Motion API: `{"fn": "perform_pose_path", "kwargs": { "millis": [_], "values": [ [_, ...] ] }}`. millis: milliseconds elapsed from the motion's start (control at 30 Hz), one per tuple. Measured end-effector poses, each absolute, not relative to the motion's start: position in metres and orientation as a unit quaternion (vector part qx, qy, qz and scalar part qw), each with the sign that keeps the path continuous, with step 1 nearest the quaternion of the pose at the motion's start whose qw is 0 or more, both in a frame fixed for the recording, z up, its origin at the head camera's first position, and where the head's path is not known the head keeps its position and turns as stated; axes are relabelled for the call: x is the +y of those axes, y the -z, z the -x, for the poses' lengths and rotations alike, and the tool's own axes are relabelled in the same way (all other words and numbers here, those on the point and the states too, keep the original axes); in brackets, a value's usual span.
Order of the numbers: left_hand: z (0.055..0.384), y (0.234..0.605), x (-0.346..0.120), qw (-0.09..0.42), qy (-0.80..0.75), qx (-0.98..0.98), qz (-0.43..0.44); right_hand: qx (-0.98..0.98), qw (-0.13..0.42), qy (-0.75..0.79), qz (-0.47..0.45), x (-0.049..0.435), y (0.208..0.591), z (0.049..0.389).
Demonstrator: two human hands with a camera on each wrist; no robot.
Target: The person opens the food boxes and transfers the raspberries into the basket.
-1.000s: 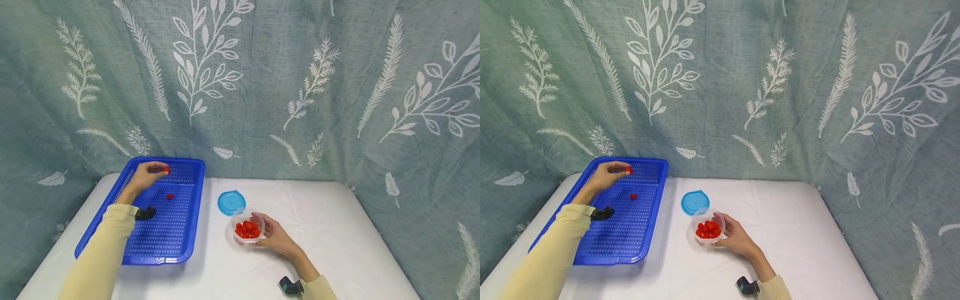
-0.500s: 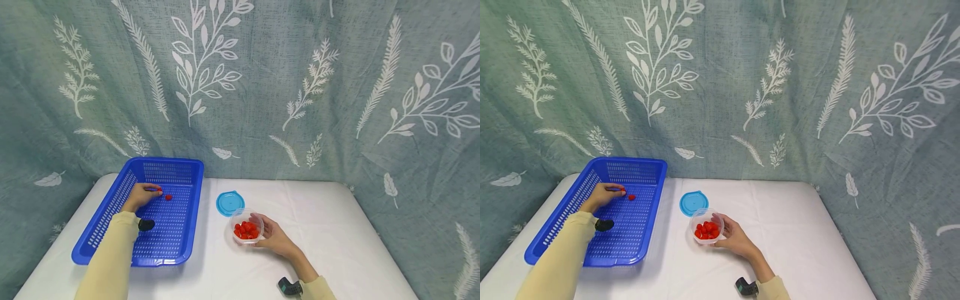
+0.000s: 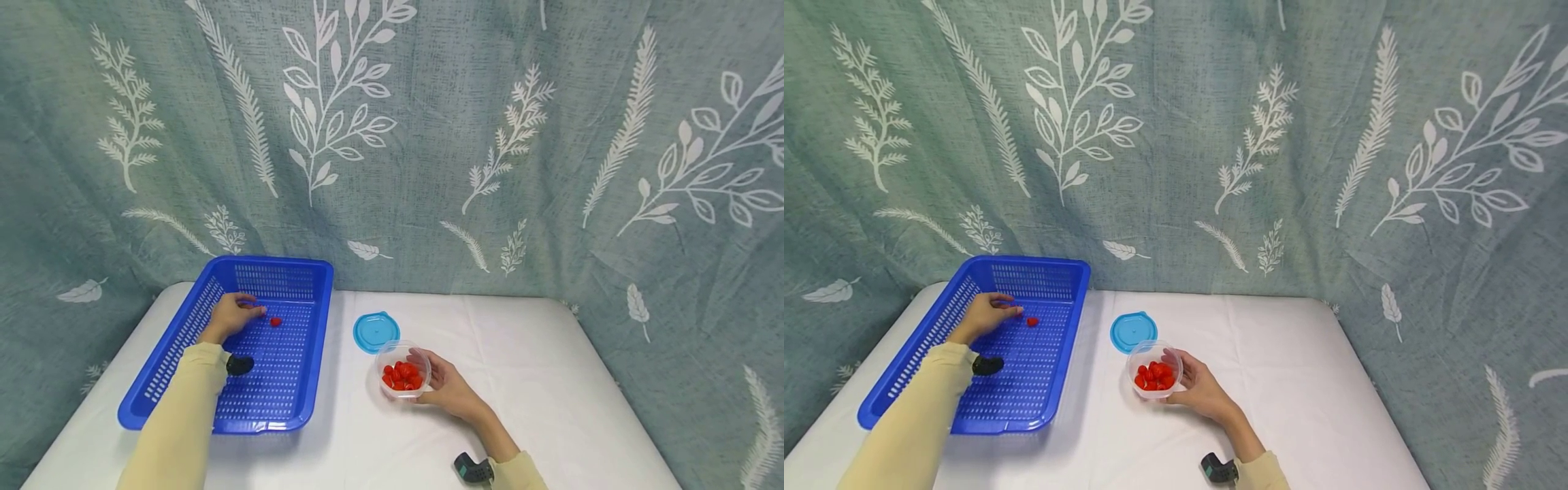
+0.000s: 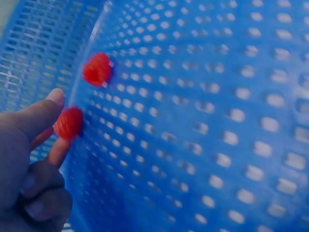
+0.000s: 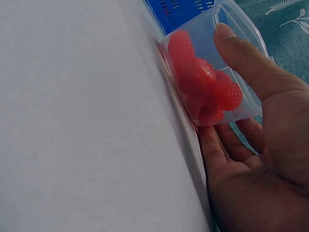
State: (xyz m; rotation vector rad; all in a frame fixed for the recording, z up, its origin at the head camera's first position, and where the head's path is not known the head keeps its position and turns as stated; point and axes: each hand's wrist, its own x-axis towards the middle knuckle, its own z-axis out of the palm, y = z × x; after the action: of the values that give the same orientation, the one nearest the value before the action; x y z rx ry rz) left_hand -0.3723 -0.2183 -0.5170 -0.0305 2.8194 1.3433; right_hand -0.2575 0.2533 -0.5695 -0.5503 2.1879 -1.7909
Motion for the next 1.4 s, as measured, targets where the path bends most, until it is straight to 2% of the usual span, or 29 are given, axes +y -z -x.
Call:
{"fn": "perform_pose_path", "kwargs": {
  "millis": [300, 567, 900, 1133, 1400],
  "values": [
    [0.370, 0.474, -0.203, 0.048, -0.398, 0.916, -0.017, 0.755, 0.134, 0.617, 0.180, 0.255, 0.570, 0.259],
    [0.359, 0.437, -0.179, 0.024, -0.384, 0.921, -0.064, 0.758, 0.133, 0.612, 0.180, 0.257, 0.568, 0.260],
    [0.306, 0.396, -0.141, -0.003, -0.411, 0.902, -0.129, 0.753, 0.129, 0.617, 0.186, 0.257, 0.569, 0.258],
    [0.262, 0.384, -0.116, -0.024, -0.432, 0.884, -0.177, 0.752, 0.132, 0.618, 0.187, 0.256, 0.570, 0.258],
    [0.214, 0.392, -0.079, 0.022, -0.453, 0.871, -0.189, 0.758, 0.131, 0.611, 0.188, 0.253, 0.569, 0.258]
  ]
}}
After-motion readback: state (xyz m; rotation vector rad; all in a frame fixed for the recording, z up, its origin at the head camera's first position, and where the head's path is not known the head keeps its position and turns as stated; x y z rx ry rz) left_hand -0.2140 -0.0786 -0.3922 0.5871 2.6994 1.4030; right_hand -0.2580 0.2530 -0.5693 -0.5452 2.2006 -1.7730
